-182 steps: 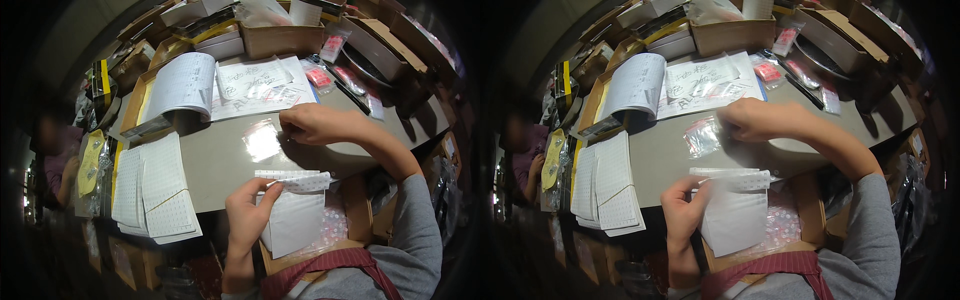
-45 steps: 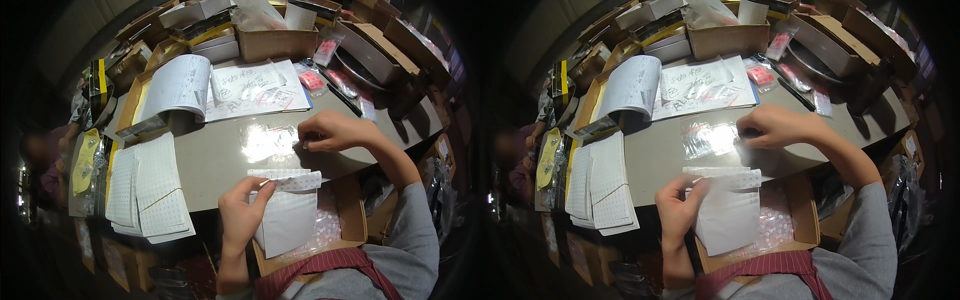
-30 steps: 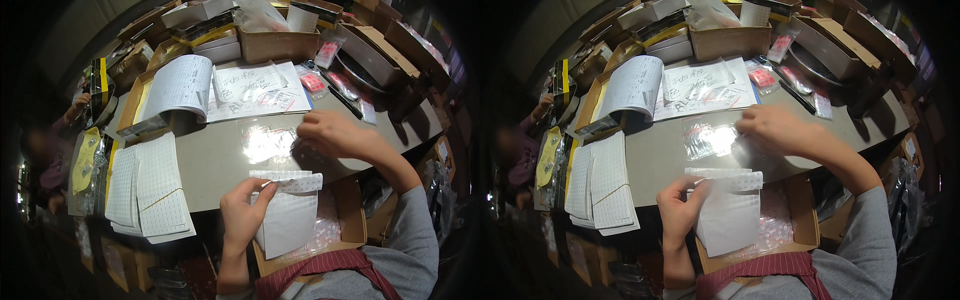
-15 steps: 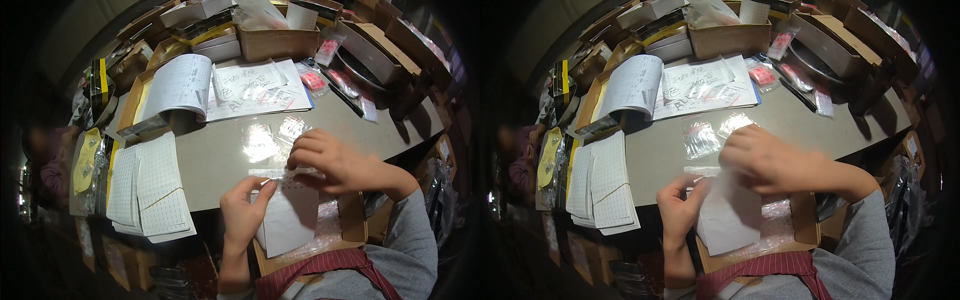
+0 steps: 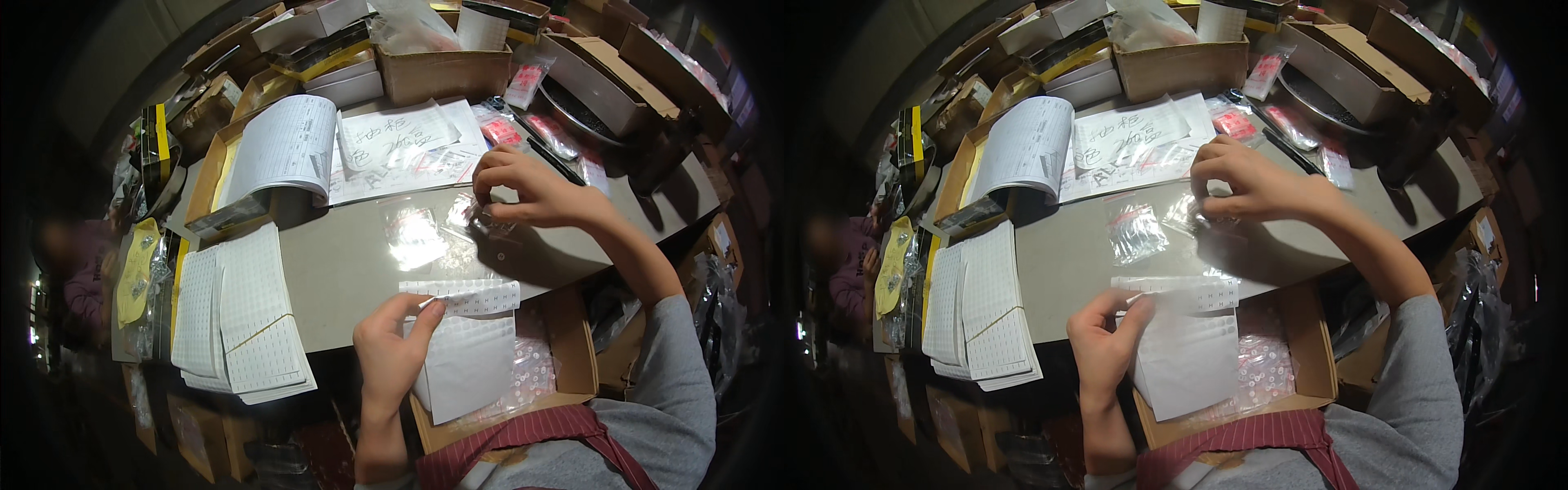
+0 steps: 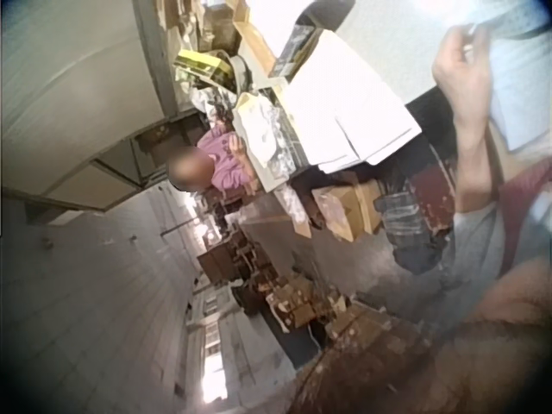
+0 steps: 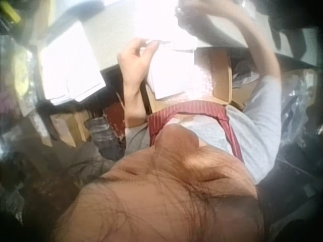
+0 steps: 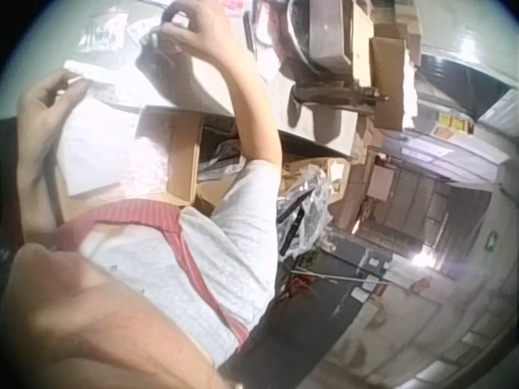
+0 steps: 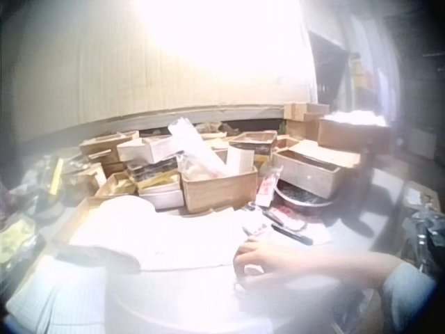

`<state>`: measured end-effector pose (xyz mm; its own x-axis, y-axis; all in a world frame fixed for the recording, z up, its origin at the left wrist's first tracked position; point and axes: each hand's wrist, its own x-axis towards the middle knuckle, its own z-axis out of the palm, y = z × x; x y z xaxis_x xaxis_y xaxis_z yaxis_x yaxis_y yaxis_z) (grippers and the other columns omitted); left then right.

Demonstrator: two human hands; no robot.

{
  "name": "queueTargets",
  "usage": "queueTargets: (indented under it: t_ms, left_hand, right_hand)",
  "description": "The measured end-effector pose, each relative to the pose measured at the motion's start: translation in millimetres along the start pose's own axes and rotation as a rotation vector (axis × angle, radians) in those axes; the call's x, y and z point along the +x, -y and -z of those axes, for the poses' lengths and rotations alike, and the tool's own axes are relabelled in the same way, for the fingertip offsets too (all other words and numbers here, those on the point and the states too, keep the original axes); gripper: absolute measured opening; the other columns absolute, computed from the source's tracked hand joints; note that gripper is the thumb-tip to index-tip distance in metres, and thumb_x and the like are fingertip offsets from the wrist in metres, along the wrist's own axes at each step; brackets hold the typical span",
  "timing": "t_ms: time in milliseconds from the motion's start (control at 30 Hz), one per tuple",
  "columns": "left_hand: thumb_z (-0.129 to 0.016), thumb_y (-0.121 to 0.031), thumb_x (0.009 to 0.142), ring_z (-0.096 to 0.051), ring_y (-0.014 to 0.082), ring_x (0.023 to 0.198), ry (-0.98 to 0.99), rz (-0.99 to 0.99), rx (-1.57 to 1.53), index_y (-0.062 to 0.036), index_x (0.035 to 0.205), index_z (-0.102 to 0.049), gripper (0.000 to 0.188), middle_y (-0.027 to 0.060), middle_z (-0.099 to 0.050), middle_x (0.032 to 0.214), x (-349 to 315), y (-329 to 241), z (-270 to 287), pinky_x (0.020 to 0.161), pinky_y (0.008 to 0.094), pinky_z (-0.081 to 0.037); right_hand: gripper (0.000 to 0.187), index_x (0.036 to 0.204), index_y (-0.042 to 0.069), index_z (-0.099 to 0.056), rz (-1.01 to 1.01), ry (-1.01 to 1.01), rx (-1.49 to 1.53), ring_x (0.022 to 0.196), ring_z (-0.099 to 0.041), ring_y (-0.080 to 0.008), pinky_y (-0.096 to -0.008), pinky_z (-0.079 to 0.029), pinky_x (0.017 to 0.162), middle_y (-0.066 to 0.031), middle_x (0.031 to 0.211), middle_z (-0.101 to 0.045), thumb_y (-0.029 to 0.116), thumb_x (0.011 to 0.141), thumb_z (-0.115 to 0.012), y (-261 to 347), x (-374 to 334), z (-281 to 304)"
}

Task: The person repeatedly picks small items from a sheet and places them into small plastic bags on the table. The hands handle the items one at a time, transferring them from the sheet to the bags.

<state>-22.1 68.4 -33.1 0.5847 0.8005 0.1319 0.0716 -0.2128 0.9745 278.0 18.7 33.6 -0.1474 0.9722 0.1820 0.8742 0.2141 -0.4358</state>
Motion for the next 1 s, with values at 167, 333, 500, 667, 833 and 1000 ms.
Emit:
queueTargets:
  t_ms: [167,333,500,667,833,1000]
  left_hand:
    - [-0.077,-0.004,0.088,-0.058,0.0047,0.072,0.005,0.012,-0.018,0.0048,0.098,-0.077,0.013,0.0002,-0.071,0.082,0.2,1.7,1.4,0.063,0.0204,-0.044]
    - [-0.077,-0.006,0.09,-0.061,0.0062,0.075,0.042,0.125,-0.128,0.0055,0.101,-0.077,0.016,0.0014,-0.072,0.084,-0.3,-4.8,3.4,0.067,0.021,-0.047]
    - [-0.08,-0.012,0.091,-0.06,0.0068,0.07,0.056,0.089,-0.089,0.0027,0.102,-0.078,0.018,0.0034,-0.074,0.079,2.5,-7.9,1.8,0.063,0.023,-0.047]
    - [-0.078,-0.008,0.09,-0.041,0.0008,0.063,0.012,0.163,-0.126,0.0021,0.1,-0.078,0.014,-0.0055,-0.063,0.073,-1.3,3.3,1.7,0.055,0.0202,-0.029]
    - [-0.078,-0.006,0.09,-0.05,0.0028,0.068,0.03,0.119,-0.115,0.0041,0.099,-0.076,0.014,-0.0034,-0.066,0.079,1.3,-4.7,1.0,0.059,0.0192,-0.036]
    - [-0.078,-0.01,0.091,-0.058,0.0059,0.074,0.023,0.149,-0.105,0.0053,0.098,-0.075,0.017,-0.0004,-0.068,0.082,-0.4,-9.2,1.9,0.068,0.0199,-0.044]
  right_hand:
    - [0.021,0.092,0.003,-0.069,0.104,0.143,-0.118,0.118,-0.05,-0.0319,-0.0416,-0.044,0.103,-0.014,0.112,-0.06,0.02,0.083,-0.076,-25.1,7.0,-9.5]
    - [0.031,0.089,0.002,-0.065,-0.165,0.044,-0.248,0.114,-0.049,-0.0335,-0.0442,-0.043,0.1,-0.0127,0.108,-0.059,0.025,0.08,-0.084,-21.7,1.8,-16.9]
    - [0.032,0.088,0.004,-0.063,0.051,-0.256,-0.099,0.104,-0.051,-0.0274,-0.039,-0.042,0.093,-0.0086,0.097,-0.06,0.026,0.084,-0.085,4.5,-11.7,6.8]
    - [0.022,0.064,-0.001,-0.066,0.716,-0.173,0.983,0.056,-0.062,-0.024,-0.0431,-0.052,0.079,-0.0128,0.062,-0.062,-0.003,0.078,-0.082,107.2,-46.1,29.5]
    - [0.025,0.072,0.005,-0.074,0.689,-0.205,1.159,0.047,-0.057,-0.0169,-0.0362,-0.037,0.049,-0.0074,0.073,-0.072,0.021,0.091,-0.078,159.2,-134.0,24.8]
    - [0.025,0.064,-0.001,-0.068,0.811,-0.142,1.252,0.046,-0.052,-0.0191,-0.0358,-0.029,0.047,-0.0115,0.064,-0.065,0.006,0.087,-0.076,161.4,-132.2,31.2]
